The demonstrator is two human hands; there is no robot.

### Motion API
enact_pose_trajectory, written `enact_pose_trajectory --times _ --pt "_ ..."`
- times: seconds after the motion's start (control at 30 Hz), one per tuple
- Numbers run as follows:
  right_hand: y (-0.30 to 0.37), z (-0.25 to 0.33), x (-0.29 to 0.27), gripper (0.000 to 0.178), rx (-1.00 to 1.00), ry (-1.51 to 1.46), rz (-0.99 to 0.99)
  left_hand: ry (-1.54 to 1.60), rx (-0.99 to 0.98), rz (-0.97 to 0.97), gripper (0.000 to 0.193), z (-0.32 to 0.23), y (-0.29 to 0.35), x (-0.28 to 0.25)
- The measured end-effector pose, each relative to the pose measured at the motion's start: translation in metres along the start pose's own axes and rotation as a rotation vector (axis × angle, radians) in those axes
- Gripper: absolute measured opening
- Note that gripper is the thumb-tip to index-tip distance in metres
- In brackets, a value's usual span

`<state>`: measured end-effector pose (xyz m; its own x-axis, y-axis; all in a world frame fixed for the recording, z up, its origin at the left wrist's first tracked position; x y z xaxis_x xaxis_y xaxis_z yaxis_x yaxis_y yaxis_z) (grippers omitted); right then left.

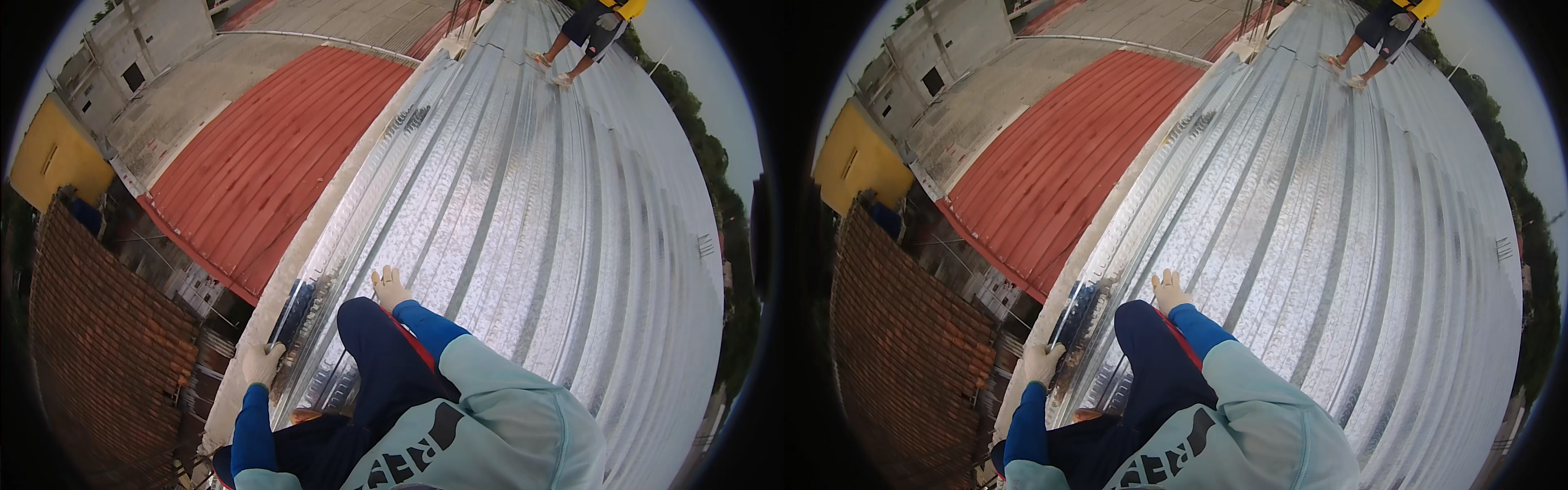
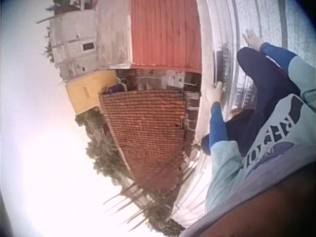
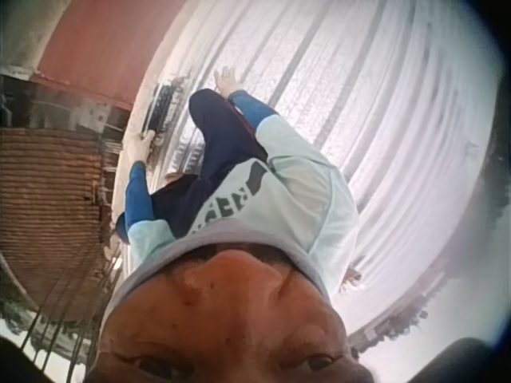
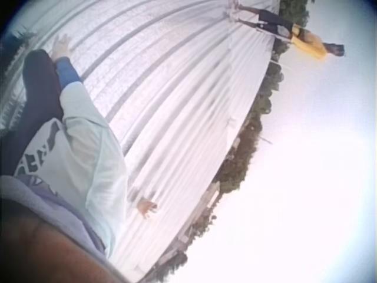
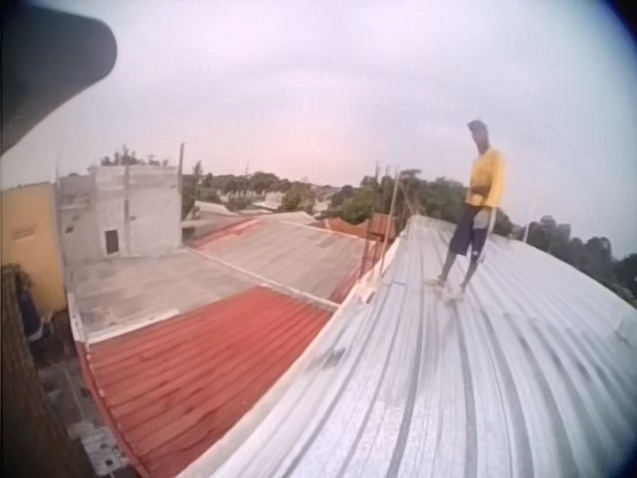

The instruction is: The person walks on a corrugated metal roof, positions a metal panel, and secures it using a nail gun. They then handle metal rods and continue moving along the roof while another person works nearby.

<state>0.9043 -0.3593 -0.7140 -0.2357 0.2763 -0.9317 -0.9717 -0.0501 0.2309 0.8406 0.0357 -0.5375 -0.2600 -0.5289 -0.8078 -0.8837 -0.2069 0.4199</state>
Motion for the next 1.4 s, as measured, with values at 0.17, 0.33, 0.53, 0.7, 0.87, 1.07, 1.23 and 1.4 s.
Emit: enact_pose_trajectory --times 0.17,0.33,0.53,0.7,0.87,1.07,1.23,1.4 --pt "0.002 -0.003 -0.003 0.061 0.0 0.0 -0.022 0.027 0.023 -0.002 0.057 -0.001 -0.004 0.005" --pt "0.005 0.006 -0.008 0.06 0.005 0.012 0.007 -0.048 0.035 -0.072 0.063 0.012 -0.01 0.012" --pt "-0.001 -0.004 0.004 0.059 0.017 0.011 0.011 -0.101 0.025 -0.055 0.064 -0.007 -0.017 0.011" --pt "-0.005 -0.001 0.007 0.059 0.009 -0.02 0.058 -0.114 0.028 -0.086 0.064 -0.017 -0.024 0.019" --pt "-0.009 -0.014 0.021 0.058 -0.01 -0.005 0.017 -0.078 0.073 -0.131 0.064 -0.035 -0.043 0.033" --pt "-0.003 -0.004 0.004 0.058 -0.049 0.027 -0.014 -0.1 0.05 -0.125 0.065 -0.041 -0.045 0.032" --pt "-0.001 0.003 -0.005 0.057 0.017 -0.017 0.084 -0.119 0.059 -0.143 0.067 -0.041 -0.047 0.033" --pt "-0.009 -0.011 0.016 0.056 0.02 -0.009 0.069 -0.104 0.095 -0.18 0.067 -0.071 -0.057 0.037"
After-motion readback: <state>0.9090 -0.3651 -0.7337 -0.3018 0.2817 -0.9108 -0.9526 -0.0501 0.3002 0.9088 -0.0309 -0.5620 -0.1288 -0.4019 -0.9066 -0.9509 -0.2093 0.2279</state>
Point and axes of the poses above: each hand's wrist, its own y-axis away from the middle knuckle, its own x-axis out of the palm, z = x × y, the point moved 3 cm from there along -y, towards the middle knuckle, and after that the axes turned 1 degree about -z, right-handed, at the moved point
